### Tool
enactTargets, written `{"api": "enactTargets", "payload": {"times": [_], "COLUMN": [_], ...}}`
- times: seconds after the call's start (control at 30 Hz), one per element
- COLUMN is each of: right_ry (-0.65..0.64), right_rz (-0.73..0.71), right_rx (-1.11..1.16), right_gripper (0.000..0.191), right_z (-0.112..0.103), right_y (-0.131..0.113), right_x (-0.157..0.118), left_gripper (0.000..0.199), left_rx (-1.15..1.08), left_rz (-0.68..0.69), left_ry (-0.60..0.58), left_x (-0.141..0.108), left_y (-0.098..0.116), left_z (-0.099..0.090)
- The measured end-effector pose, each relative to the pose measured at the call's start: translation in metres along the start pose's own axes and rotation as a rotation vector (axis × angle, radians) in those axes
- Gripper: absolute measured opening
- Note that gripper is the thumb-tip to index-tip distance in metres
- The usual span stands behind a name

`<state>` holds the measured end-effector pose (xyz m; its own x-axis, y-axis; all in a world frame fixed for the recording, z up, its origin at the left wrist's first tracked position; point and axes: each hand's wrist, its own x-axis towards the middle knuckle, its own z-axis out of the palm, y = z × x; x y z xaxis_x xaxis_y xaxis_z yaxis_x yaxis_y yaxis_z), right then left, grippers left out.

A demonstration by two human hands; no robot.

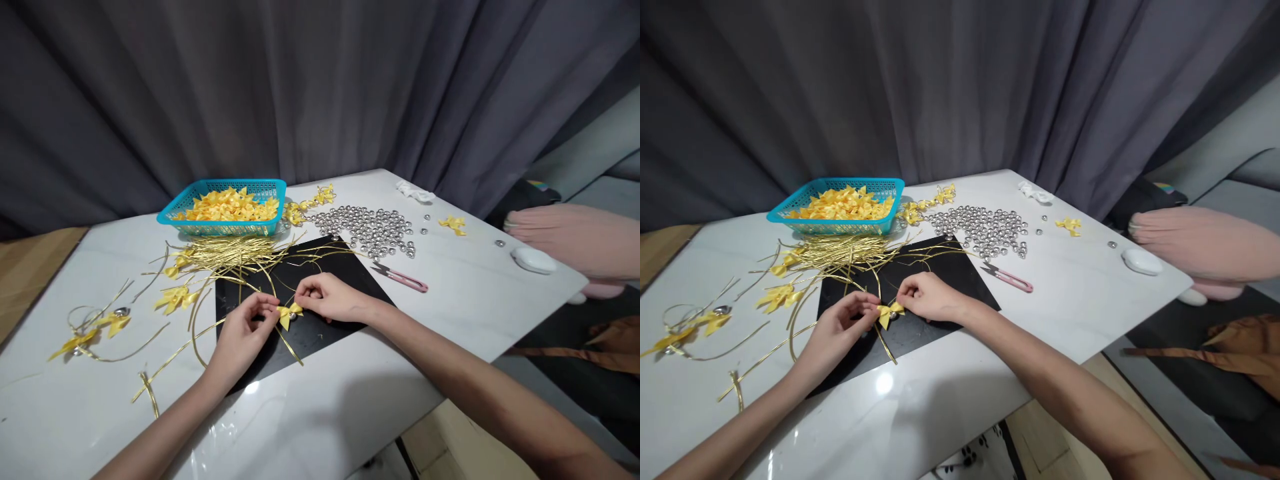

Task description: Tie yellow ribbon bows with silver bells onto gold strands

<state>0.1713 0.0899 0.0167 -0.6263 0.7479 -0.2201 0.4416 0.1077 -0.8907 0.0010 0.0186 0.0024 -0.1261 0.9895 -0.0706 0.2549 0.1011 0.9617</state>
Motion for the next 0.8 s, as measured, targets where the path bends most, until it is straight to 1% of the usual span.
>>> {"api": "enactTargets", "payload": {"times": [0.07, 0.13, 0.2, 0.3, 0.37, 0.47, 0.5, 0.63, 0.73, 0.8], "right_ry": [0.038, 0.095, 0.170, 0.256, 0.276, 0.272, 0.273, 0.299, 0.301, 0.323], "right_rz": [-0.038, -0.075, -0.108, -0.148, -0.182, -0.234, -0.237, -0.204, -0.203, -0.211], "right_rx": [-0.032, -0.070, -0.136, -0.266, -0.358, -0.484, -0.518, -0.626, -0.677, -0.678], "right_gripper": [0.013, 0.012, 0.014, 0.013, 0.011, 0.019, 0.022, 0.024, 0.018, 0.016], "right_z": [0.000, -0.002, -0.005, -0.010, -0.011, -0.008, -0.006, 0.007, 0.016, 0.019], "right_y": [0.002, 0.004, 0.006, 0.006, 0.002, -0.007, -0.011, -0.027, -0.035, -0.038], "right_x": [0.001, 0.002, 0.006, 0.018, 0.029, 0.053, 0.062, 0.098, 0.116, 0.122], "left_gripper": [0.019, 0.020, 0.021, 0.022, 0.021, 0.020, 0.020, 0.022, 0.023, 0.022], "left_rx": [0.039, 0.026, -0.054, -0.222, -0.312, -0.370, -0.377, -0.410, -0.398, -0.408], "left_rz": [0.015, -0.005, -0.034, -0.061, -0.066, -0.059, -0.057, -0.043, -0.072, -0.072], "left_ry": [-0.005, 0.001, 0.028, 0.117, 0.170, 0.188, 0.187, 0.199, 0.204, 0.201], "left_x": [0.000, 0.000, 0.000, 0.000, 0.000, 0.001, 0.001, 0.002, 0.003, 0.004], "left_y": [-0.002, -0.002, -0.001, 0.000, 0.000, 0.000, -0.001, -0.003, -0.004, -0.005], "left_z": [0.000, 0.000, -0.001, -0.004, -0.005, -0.006, -0.006, -0.006, -0.006, -0.006]}}
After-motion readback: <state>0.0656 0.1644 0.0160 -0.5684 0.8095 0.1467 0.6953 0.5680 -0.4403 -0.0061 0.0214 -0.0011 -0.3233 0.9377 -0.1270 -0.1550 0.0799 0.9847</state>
